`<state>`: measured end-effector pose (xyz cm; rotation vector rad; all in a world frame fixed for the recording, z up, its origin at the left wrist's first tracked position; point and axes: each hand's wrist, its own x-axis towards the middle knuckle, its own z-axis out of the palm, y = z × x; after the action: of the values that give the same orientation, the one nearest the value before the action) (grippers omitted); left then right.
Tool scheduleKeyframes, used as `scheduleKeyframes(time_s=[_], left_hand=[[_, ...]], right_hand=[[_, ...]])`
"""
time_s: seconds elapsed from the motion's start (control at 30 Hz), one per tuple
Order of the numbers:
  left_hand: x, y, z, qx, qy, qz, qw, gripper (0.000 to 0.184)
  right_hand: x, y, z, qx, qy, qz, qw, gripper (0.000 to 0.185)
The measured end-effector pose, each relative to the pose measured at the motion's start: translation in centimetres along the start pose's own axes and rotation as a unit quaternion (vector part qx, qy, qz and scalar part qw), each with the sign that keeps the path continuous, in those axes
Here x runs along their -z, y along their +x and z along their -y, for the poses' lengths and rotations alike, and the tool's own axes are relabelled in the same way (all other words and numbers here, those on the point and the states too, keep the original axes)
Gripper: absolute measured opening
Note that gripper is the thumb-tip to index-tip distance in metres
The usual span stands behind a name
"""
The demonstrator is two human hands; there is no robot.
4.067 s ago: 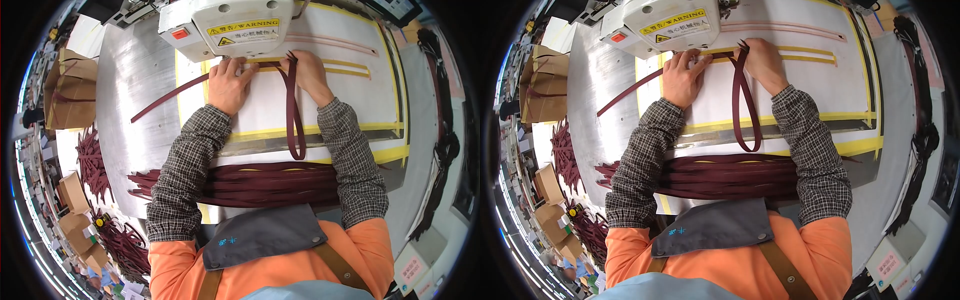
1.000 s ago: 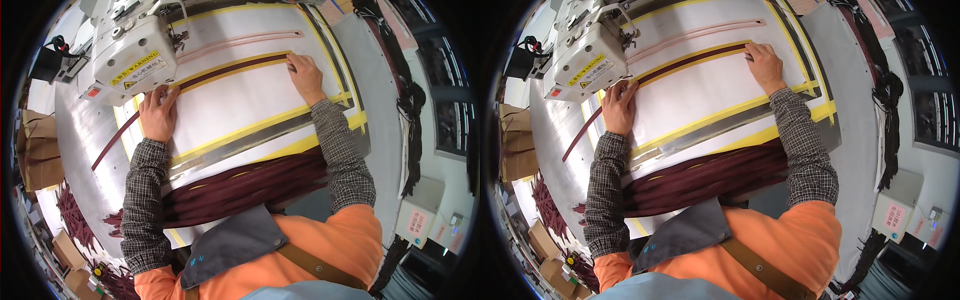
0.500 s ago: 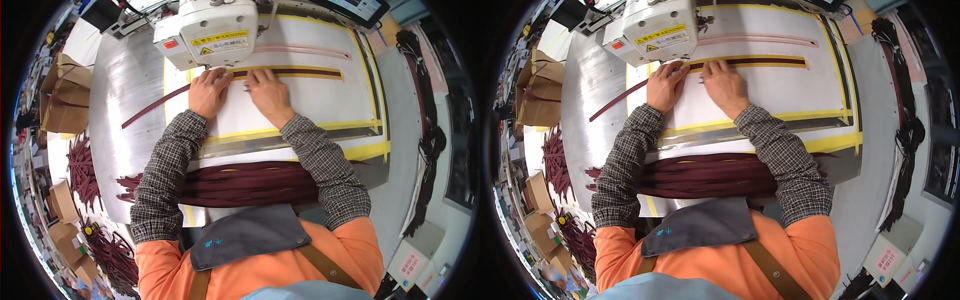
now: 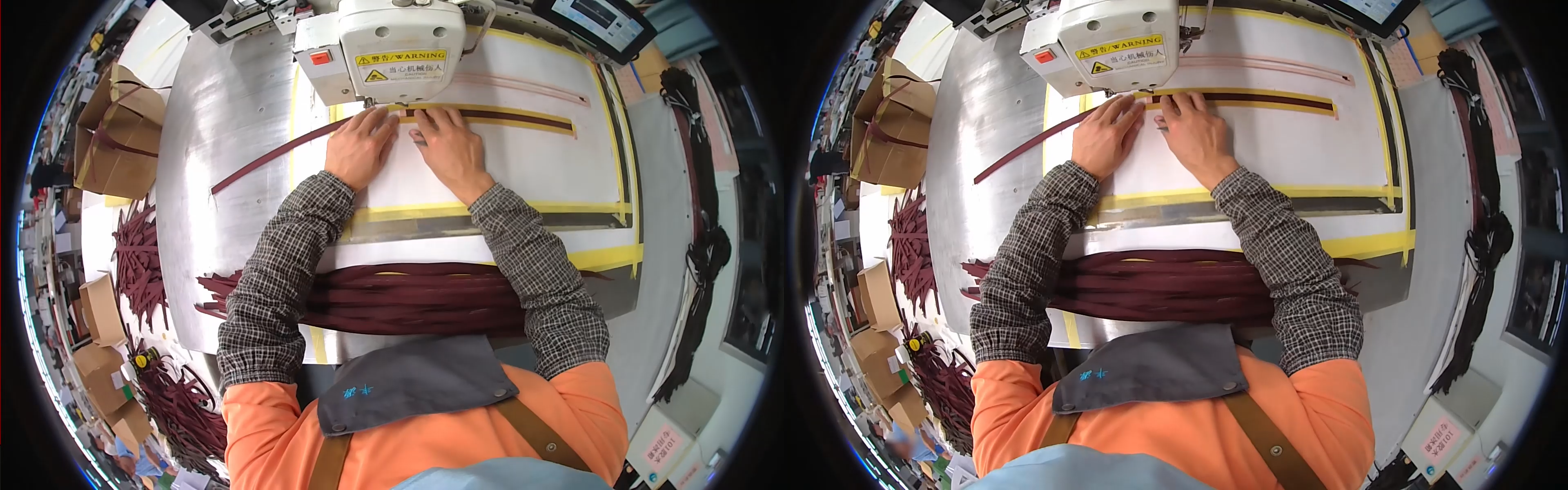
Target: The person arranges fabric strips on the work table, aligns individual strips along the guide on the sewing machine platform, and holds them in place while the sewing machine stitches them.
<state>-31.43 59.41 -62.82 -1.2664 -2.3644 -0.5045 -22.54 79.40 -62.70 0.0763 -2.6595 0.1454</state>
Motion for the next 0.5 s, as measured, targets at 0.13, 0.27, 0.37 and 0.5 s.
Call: scheduleKeyframes(time_s=[0.13, 0.27, 0.37, 0.5], left_hand=[[-0.3, 0.2, 0.3, 0.020, 0.001, 0.013, 1.000, 0.032], [0.0, 0.1, -0.1, 0.040, -0.012, 0.034, 0.999, 0.039], [0.8, 0.4, -0.8, 0.043, -0.004, 0.064, 0.997, 0.047], [0.7, 0.2, -0.7, 0.049, -0.001, 0.080, 0.996, 0.051]], right_hand=[[-0.5, 0.4, -0.4, -0.005, 0.001, -0.008, 1.000, 0.041], [0.0, 0.4, -0.1, -0.034, 0.032, 0.055, 0.997, 0.046], [-0.6, 0.3, -0.5, -0.013, 0.023, 0.025, 0.999, 0.045], [-0.4, 0.4, -0.2, -0.023, 0.033, 0.035, 0.999, 0.045]])
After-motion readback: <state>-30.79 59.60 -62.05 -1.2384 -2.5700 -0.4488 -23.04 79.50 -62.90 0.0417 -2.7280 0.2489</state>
